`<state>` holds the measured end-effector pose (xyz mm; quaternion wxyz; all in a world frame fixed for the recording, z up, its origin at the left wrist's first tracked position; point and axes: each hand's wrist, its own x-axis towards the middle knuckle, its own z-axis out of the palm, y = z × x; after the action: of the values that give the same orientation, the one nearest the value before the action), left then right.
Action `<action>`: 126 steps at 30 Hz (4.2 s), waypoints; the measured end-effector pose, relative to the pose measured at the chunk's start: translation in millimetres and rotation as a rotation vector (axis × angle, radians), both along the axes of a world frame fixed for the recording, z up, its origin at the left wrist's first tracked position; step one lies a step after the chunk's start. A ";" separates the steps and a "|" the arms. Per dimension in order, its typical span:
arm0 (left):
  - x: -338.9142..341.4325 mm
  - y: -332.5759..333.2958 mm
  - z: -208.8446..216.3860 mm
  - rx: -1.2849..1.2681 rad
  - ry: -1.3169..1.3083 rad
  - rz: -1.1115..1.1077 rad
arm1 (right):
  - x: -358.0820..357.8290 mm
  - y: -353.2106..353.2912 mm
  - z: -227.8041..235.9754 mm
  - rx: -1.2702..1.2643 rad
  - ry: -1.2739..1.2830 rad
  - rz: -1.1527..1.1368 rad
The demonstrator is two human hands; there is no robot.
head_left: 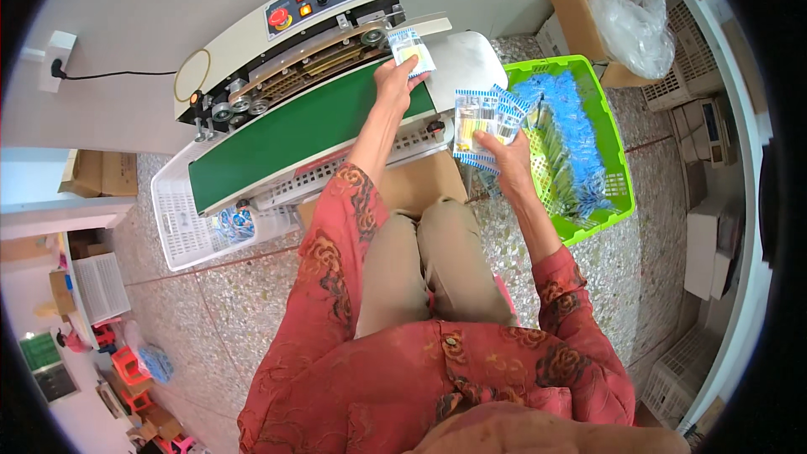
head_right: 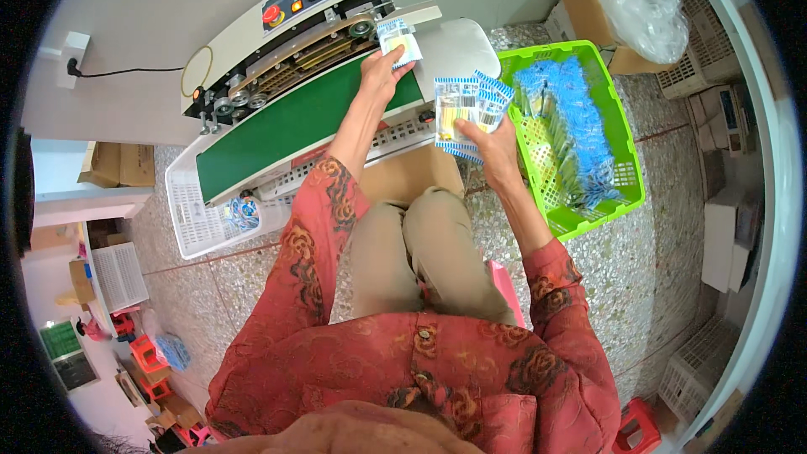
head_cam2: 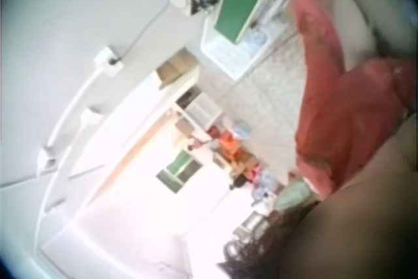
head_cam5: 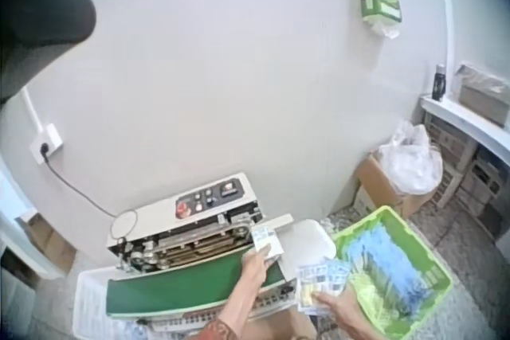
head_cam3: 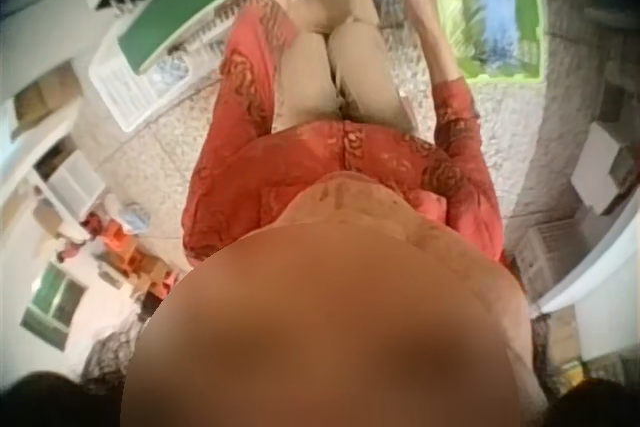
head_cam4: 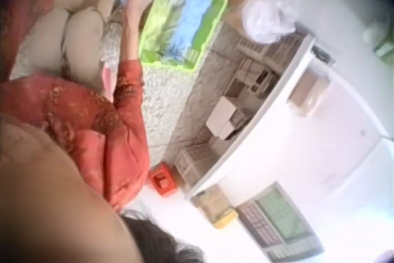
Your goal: The recorder is taking small white packets from a green basket and feeding them through a heat-sealing machine on a workbench.
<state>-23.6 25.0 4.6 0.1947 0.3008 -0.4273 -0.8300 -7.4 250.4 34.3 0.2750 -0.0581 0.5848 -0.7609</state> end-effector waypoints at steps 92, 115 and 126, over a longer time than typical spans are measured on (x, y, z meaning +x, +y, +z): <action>34.0 -45.7 -11.1 0.142 0.009 0.300 | -13.2 -53.5 -10.8 -0.215 -0.171 -0.075; 56.7 54.9 38.5 -0.844 -0.135 0.051 | -19.9 -62.3 -8.8 -0.330 -0.246 -0.035; 51.4 65.5 45.2 -1.105 -0.035 0.117 | -17.4 -62.2 -12.7 -0.382 -0.252 0.021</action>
<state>27.8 90.4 49.9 0.3620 0.1911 -0.7848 -0.4652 -24.7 188.2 21.6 0.3379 -0.0198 0.3905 -0.8562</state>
